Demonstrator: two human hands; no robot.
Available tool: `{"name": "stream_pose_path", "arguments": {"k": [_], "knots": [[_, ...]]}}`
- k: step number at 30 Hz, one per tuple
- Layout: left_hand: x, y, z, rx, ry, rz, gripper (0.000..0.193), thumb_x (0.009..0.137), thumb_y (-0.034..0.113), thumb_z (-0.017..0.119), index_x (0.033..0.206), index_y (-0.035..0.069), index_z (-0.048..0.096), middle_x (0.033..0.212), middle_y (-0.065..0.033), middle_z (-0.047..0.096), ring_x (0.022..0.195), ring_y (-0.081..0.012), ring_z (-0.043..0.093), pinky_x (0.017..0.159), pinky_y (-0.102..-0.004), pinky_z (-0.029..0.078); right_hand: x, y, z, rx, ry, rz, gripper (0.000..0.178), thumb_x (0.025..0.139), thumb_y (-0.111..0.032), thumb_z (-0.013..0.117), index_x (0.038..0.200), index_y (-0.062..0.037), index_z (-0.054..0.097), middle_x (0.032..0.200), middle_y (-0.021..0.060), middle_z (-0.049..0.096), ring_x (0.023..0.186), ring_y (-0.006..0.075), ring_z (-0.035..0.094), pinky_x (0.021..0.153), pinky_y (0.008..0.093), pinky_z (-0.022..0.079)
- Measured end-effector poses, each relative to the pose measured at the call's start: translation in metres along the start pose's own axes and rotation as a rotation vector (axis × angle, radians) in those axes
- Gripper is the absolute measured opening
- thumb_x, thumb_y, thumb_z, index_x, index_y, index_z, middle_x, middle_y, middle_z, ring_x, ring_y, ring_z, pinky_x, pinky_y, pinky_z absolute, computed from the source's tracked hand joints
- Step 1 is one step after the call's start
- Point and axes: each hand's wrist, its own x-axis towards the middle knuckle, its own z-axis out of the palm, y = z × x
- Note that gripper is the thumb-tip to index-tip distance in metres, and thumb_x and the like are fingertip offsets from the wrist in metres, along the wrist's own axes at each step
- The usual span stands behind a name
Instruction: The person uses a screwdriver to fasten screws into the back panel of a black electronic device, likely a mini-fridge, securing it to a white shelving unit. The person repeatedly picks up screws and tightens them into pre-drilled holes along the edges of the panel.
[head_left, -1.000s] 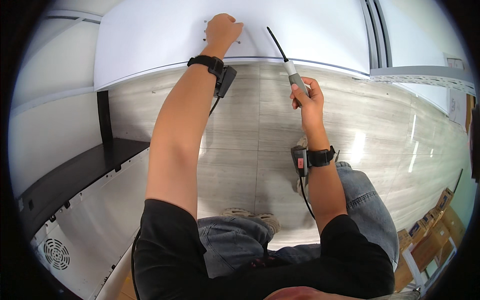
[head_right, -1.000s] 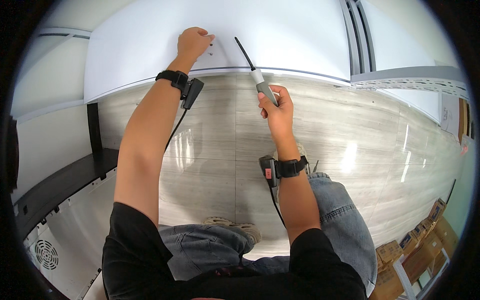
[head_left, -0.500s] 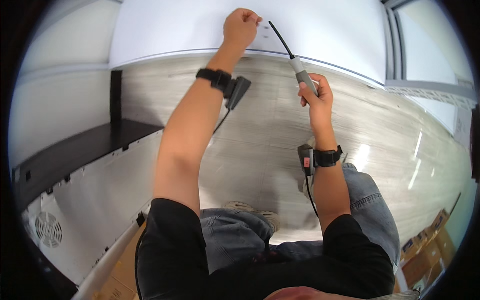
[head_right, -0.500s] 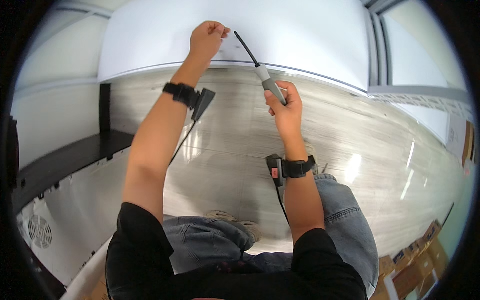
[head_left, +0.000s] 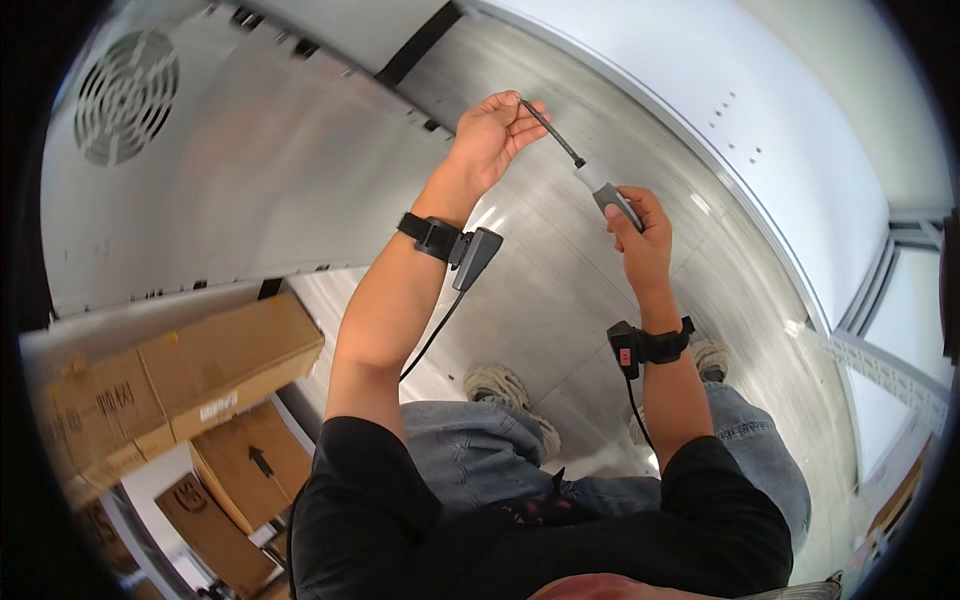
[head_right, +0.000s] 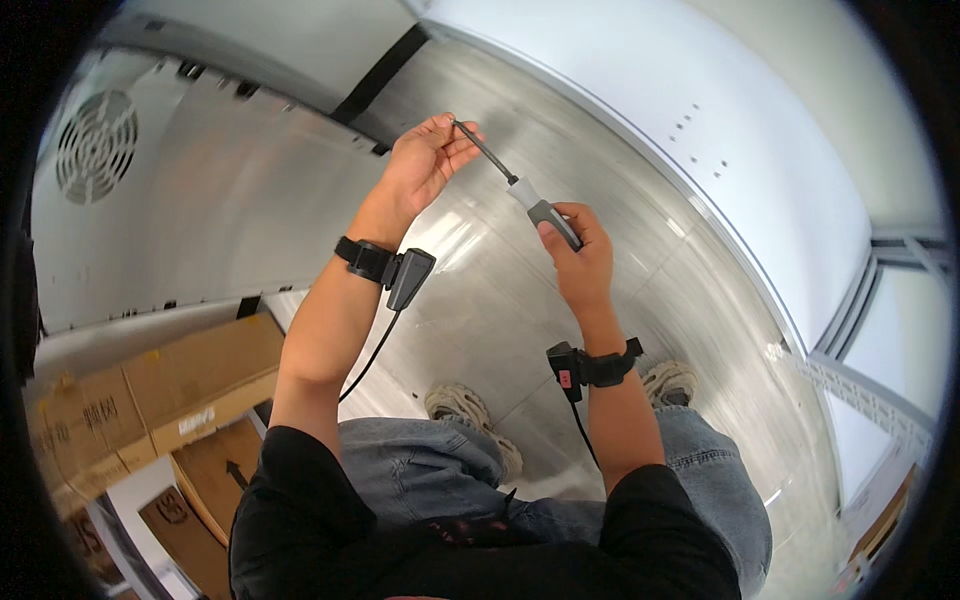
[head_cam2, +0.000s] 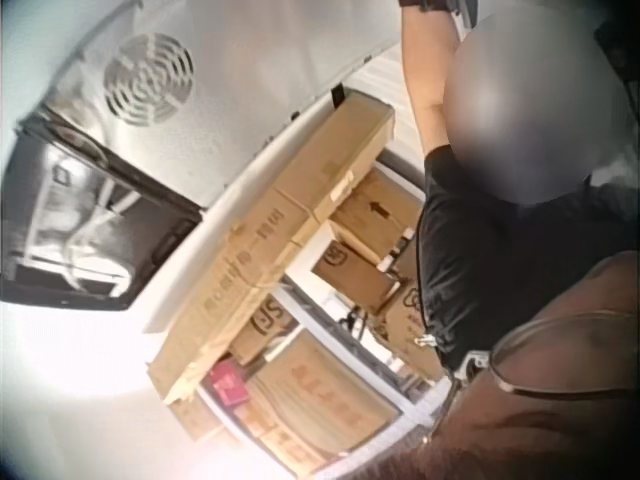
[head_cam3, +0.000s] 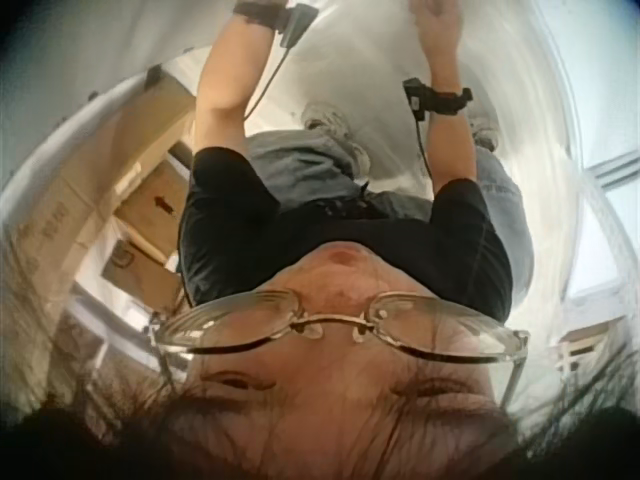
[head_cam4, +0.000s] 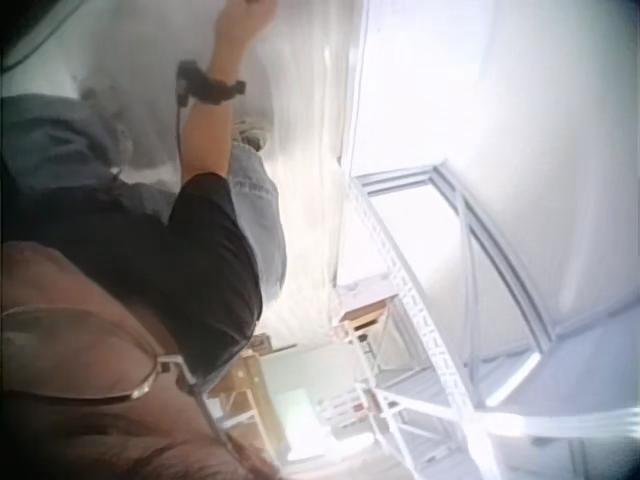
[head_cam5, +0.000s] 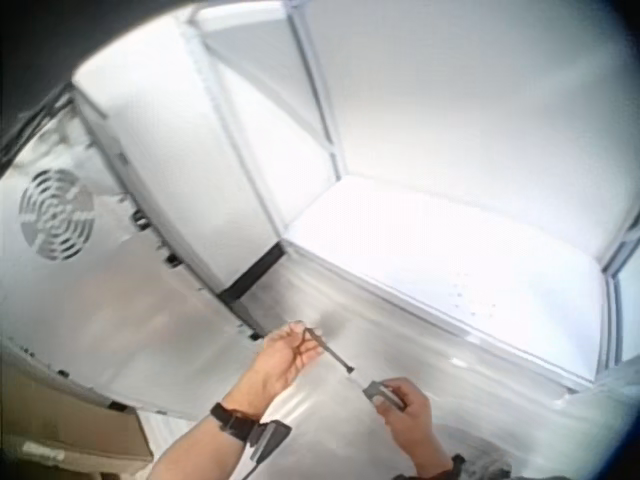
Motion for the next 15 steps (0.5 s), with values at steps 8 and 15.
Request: {"name": "stream_pose_path", "arguments": {"k": [8,15], "knots": [[-0.037,0.007,-0.064,-0.015,0.193,0.054,0.017,0.098,0.011,0.038,0.096,-0.001,0.050,0.097,-0.0164,0.061,0.084,-0.0204,0.064,0.074,-0.0273,0.058,-0.012,-0.007,0.056,-0.361,-0.055,-0.259,0.020,0.078,-0.013,0.067,0.095,-0.0052,0.061,0.071,0.0043,0.060,0.059,0.0131,0.052,0.054,0.0273,0.041],[-0.041,0.003,-0.089,0.037,0.249,-0.003,0.018,0.097,0.012,0.041,0.098,-0.003,0.050,0.095,-0.0179,0.061,0.079,-0.0200,0.063,0.074,-0.0280,0.059,-0.014,-0.015,0.071,-0.624,-0.035,-0.578,0.024,0.070,-0.008,0.070,0.092,-0.0071,0.060,0.082,0.0111,0.063,0.067,0.0279,0.061,0.058,0.0334,0.047]]}}
